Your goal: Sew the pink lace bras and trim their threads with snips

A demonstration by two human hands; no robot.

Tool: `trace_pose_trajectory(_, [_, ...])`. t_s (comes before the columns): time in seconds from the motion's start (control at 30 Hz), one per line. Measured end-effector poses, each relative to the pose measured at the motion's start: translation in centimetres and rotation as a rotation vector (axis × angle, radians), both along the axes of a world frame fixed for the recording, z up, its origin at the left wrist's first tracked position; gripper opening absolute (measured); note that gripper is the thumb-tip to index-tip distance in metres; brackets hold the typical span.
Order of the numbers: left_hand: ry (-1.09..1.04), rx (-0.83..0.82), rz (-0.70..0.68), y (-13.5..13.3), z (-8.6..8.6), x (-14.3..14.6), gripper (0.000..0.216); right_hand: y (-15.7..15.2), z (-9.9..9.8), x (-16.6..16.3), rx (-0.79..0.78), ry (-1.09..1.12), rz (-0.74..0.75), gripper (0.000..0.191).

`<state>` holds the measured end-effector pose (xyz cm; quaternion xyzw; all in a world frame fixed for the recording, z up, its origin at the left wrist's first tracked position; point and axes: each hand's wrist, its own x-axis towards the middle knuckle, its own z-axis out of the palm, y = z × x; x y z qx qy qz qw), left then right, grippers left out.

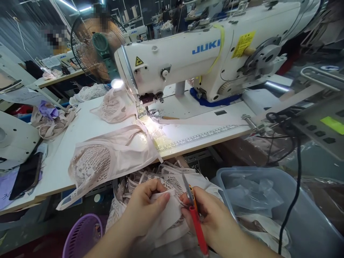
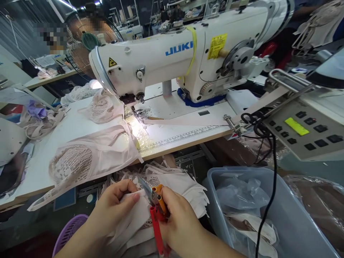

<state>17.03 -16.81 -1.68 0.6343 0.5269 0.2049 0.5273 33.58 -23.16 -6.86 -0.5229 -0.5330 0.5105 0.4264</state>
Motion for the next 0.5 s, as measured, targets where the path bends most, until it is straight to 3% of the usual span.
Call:
trace_pose_trajectory(0.1, [-0.018, 0.076, -0.061, 0.3, 2.1, 0.4, 0.021, 0.7, 1.4, 1.1, 0.005, 0.114, -0.007, 0.010])
trace_pose_trajectory(0.2, [-0.046, 0.187, -0.108, 0.6, 4.3, 1.1, 0.022, 1.4, 4.1, 3.2, 0.055, 0.121, 0.051, 0.007])
trace_pose_trajectory(0.27, [-0.066, 0.256, -0.114, 0.6, 4.8, 1.8, 0.022, 1.6, 5.9, 4.5, 0.050, 0.082, 0.064, 0.008])
trace_pose_trajectory(0.37, [-0.079, 0.322, -0.109, 0.5, 3.4, 3.0, 0.021, 1.9, 6.8, 5.4, 0.021, 0.001, -0.025, 0.012])
trace_pose_trajectory(0.5, [-0.007, 0.371, -0.128, 0.2, 0.2, 4.1, 0.021, 2.3, 4.7, 5.2, 0.037, 0.049, -0.141, 0.021])
